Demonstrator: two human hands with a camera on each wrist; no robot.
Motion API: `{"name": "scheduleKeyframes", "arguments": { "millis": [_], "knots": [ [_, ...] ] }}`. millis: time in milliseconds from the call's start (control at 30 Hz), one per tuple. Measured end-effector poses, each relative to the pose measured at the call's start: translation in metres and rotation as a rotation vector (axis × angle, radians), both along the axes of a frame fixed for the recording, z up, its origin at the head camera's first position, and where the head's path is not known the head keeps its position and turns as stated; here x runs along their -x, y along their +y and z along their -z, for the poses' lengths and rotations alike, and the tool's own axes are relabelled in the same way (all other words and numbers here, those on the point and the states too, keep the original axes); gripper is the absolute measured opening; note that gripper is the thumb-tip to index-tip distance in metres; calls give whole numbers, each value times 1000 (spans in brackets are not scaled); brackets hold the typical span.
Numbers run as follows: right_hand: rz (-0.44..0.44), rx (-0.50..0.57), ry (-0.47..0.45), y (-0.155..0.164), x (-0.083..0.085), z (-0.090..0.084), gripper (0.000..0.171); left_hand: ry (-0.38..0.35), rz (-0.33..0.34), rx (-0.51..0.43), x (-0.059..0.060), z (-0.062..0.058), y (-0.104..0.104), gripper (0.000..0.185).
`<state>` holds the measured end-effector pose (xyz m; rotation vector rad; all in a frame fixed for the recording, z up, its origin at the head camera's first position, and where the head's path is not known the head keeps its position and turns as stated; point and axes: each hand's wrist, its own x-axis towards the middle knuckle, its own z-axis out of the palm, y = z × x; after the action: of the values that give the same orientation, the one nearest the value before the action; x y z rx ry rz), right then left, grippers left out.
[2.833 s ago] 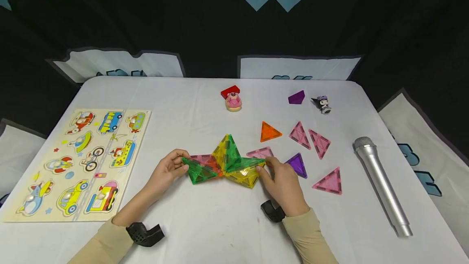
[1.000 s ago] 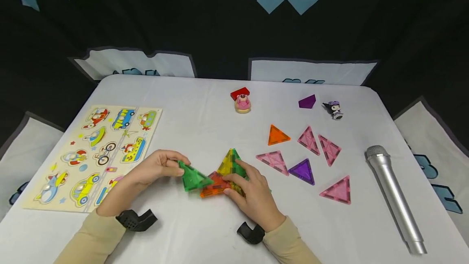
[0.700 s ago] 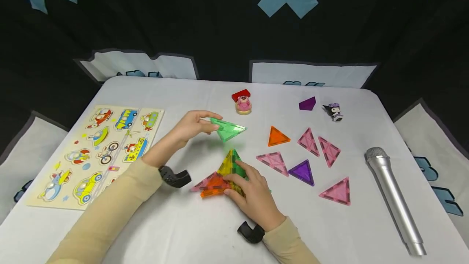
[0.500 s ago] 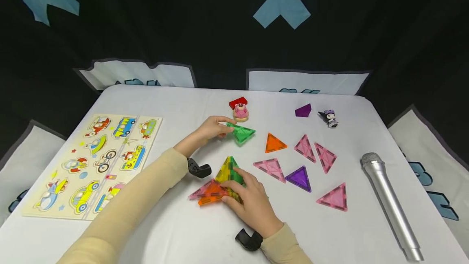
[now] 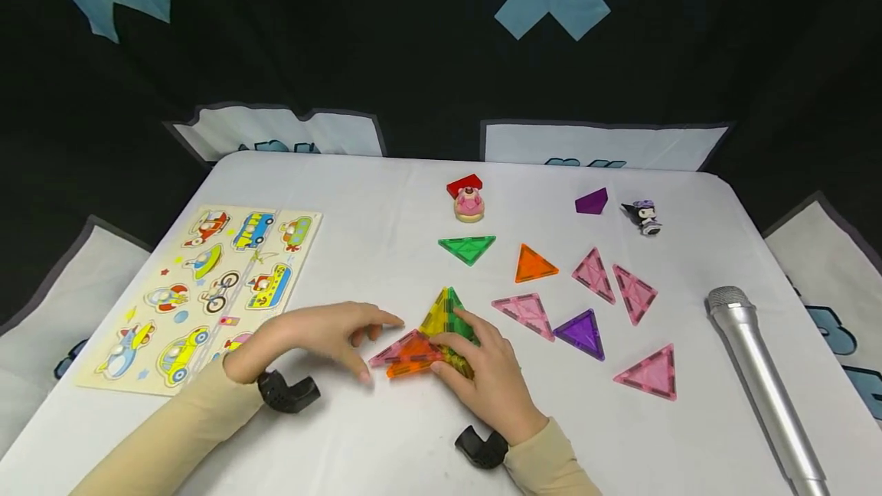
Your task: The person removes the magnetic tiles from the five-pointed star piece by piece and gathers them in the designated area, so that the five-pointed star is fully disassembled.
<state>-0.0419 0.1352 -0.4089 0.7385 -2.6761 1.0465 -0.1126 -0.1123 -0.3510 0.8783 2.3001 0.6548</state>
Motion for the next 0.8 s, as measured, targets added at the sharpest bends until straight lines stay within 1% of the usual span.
{"name": "scheduleKeyframes", "arguments": {
  "millis": [33,67,133,200,267,433,500,533,600,667,700,733,767,800],
  "knots": [
    [4,0,0,1,1,-1,30,12,22,-7,-6,3,1,69],
    [8,0,2,2,2,-2,30,26,25,-24,-10,6,2,66],
    [21,-7,7,2,2,-2,30,36,6,-84,-15,12,4,56],
    [33,-19,11,2,2,-2,29,10,-26,-142,-15,18,5,46],
    [39,-28,14,2,1,-1,28,-54,-66,-221,-15,24,3,39],
    [35,-29,22,1,-1,0,25,-258,-174,-461,-17,39,-6,25],
    [31,-28,25,2,-1,0,24,-294,-196,-542,-19,44,-8,24],
    [28,-28,27,2,-1,0,24,-308,-200,-578,-20,45,-8,24],
    [22,-28,24,2,-1,0,24,-315,-184,-636,-21,47,-9,24],
    [16,-32,19,2,-1,-1,25,-318,-167,-678,-22,46,-10,24],
    [14,-31,16,2,-1,-1,25,-316,-172,-694,-22,44,-11,25],
    [14,-32,13,2,0,-1,25,-310,-190,-701,-21,42,-12,25],
    [15,-34,10,2,0,-1,25,-296,-225,-698,-19,39,-13,25],
    [17,-33,8,2,0,-1,25,-277,-275,-696,-17,37,-15,25]
  ]
}}
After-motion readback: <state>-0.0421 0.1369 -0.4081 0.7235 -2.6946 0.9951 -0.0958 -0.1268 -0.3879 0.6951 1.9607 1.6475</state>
